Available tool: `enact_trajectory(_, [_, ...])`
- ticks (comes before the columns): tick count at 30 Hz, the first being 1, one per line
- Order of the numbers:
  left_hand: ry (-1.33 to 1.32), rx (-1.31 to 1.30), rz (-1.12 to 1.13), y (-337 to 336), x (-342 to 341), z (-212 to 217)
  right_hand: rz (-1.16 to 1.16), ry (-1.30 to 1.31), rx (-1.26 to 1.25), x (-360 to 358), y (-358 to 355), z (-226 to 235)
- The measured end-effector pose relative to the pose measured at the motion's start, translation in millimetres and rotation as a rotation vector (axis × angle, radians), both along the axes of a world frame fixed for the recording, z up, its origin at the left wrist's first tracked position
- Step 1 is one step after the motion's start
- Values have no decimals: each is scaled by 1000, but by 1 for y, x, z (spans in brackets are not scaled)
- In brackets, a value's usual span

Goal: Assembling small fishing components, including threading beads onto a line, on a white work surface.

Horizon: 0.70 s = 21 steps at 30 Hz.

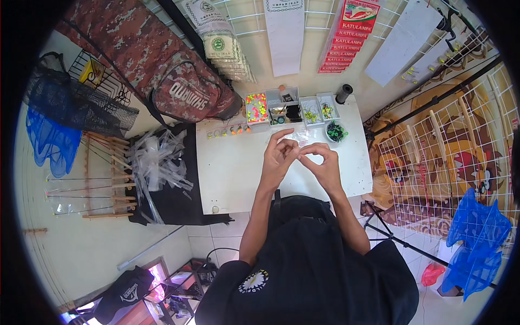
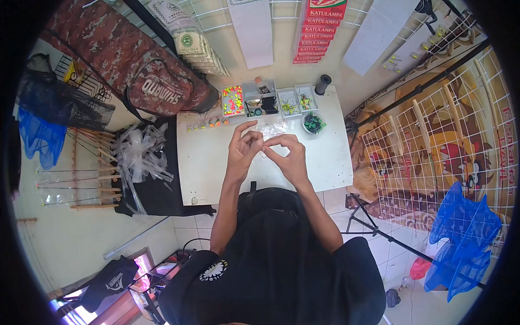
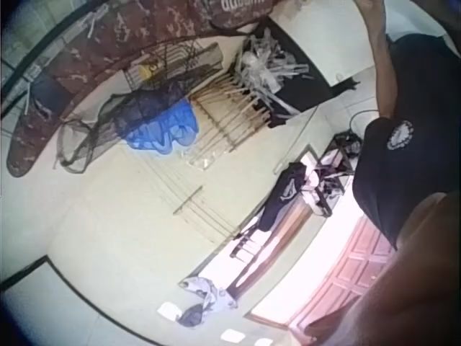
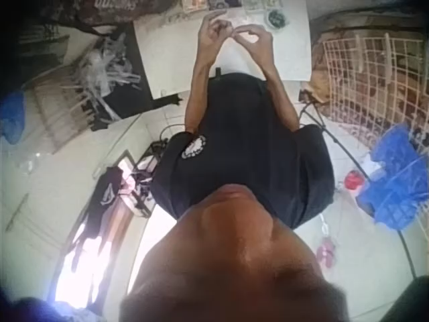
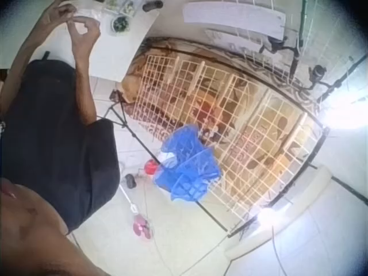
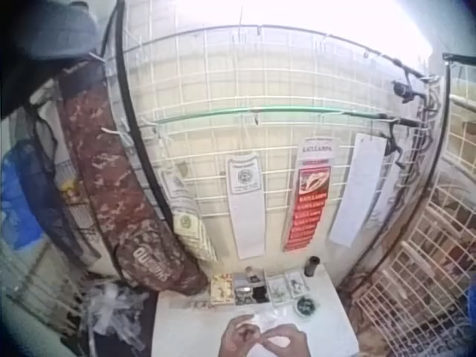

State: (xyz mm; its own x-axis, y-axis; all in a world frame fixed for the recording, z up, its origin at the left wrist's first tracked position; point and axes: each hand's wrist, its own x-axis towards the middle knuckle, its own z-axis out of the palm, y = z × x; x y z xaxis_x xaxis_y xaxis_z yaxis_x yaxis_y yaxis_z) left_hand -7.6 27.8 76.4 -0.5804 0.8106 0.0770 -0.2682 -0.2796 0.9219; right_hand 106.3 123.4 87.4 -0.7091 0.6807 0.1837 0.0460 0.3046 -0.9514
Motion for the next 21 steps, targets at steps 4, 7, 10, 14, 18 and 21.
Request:
enact_trajectory(4, [-45,36,-25,2,0,0,34,7,62,2,4,3])
enact_trajectory(7, [-60,25,-40,0,-4,1,126,-20,124,6,8,7])
enact_trajectory(10, [133,24,-49,-5,-13,-2,149,-24,95,10,16,11])
enact_trajectory(14, [175,-35,-95,-10,-17,8,243,-36,99,15,25,24])
enact_trajectory(18, [230,-93,-199,-17,-22,18,402,-50,166,18,30,37])
enact_trajectory(21, [127,-126,-404,-23,-27,24,482,-101,187,16,28,51])
